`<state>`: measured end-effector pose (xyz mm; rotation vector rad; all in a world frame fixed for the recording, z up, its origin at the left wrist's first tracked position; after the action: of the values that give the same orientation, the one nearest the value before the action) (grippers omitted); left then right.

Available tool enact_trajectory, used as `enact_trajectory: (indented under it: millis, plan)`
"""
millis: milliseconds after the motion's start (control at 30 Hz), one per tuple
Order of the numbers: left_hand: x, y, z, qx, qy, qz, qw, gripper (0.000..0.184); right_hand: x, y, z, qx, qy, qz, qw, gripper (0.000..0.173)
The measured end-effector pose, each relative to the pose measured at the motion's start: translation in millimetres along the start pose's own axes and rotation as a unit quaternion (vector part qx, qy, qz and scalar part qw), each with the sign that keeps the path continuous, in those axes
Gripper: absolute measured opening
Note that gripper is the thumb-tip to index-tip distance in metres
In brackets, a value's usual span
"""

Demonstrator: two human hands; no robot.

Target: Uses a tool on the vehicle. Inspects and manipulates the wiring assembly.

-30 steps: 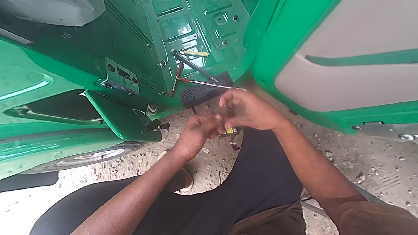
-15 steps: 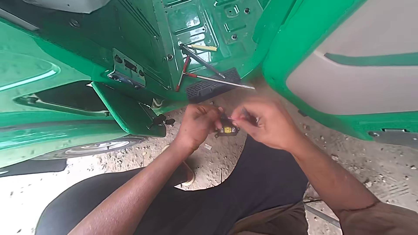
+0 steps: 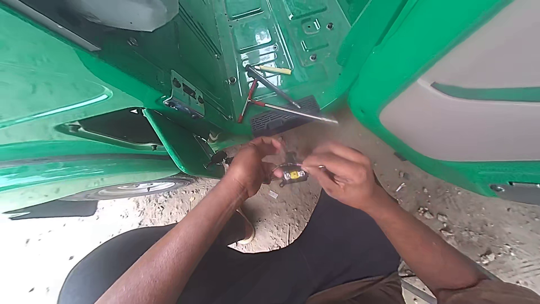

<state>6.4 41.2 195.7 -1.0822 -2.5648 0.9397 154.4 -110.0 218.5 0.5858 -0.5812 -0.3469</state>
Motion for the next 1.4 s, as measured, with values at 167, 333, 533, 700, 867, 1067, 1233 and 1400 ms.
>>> enact_trajectory:
  millis: [167, 333, 533, 700, 867, 1067, 1233, 1400]
  plan:
    - [3.8, -11.2, -14.7, -0.211, 0.093, 0.051, 0.972, 0.008, 2.4, 4.8, -7.5, -0.064, 0.049, -0.017, 0.997, 0.006]
    - [-4.6, -28.9, -18.6, -0.365, 0.374, -0.007, 0.852, 0.012, 10.1, 16.9, -15.0, -0.094, 0.058, -0.020, 0.994, 0.007]
    - [-5.7, -15.9, -4.2, -0.219, 0.167, 0.060, 0.960, 0.021, 14.6, 13.6, -15.8, -0.199, -0.016, -0.109, 0.974, 0.052]
    - [-6.7, -15.6, -1.6, -0.184, 0.085, 0.083, 0.976, 0.019, -0.3, -11.0, 16.8, -0.184, 0.103, -0.151, 0.966, 0.020]
    - [-11.5, -16.6, 0.5, -0.179, 0.067, 0.114, 0.975, 0.018, -17.2, -8.7, -7.4, -0.282, -0.014, -0.036, 0.959, 0.042]
    - [-12.0, -19.2, 0.0, -0.145, 0.006, 0.165, 0.976, 0.019, -15.3, -27.8, -24.8, -0.304, -0.033, 0.072, 0.949, 0.038]
    - [-23.8, -18.8, 12.8, -0.134, 0.036, 0.153, 0.978, 0.016, -4.2, -22.9, -19.9, -0.288, -0.045, 0.066, 0.954, 0.053]
    - [-26.6, -18.9, 11.2, -0.134, 0.032, 0.163, 0.977, 0.015, -4.0, -13.4, -16.6, -0.246, 0.016, 0.034, 0.968, 0.028]
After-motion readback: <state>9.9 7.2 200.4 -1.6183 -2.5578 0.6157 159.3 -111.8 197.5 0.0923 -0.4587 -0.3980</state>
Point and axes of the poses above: each hand's wrist, its own y-axis towards the middle knuckle, its own x-axis out of the back of the hand, z = x × y, the point moved 4 cm from there along y, towards the middle knuckle, and after that the axes turned 9 degrees about y, right-handed, at the moved point
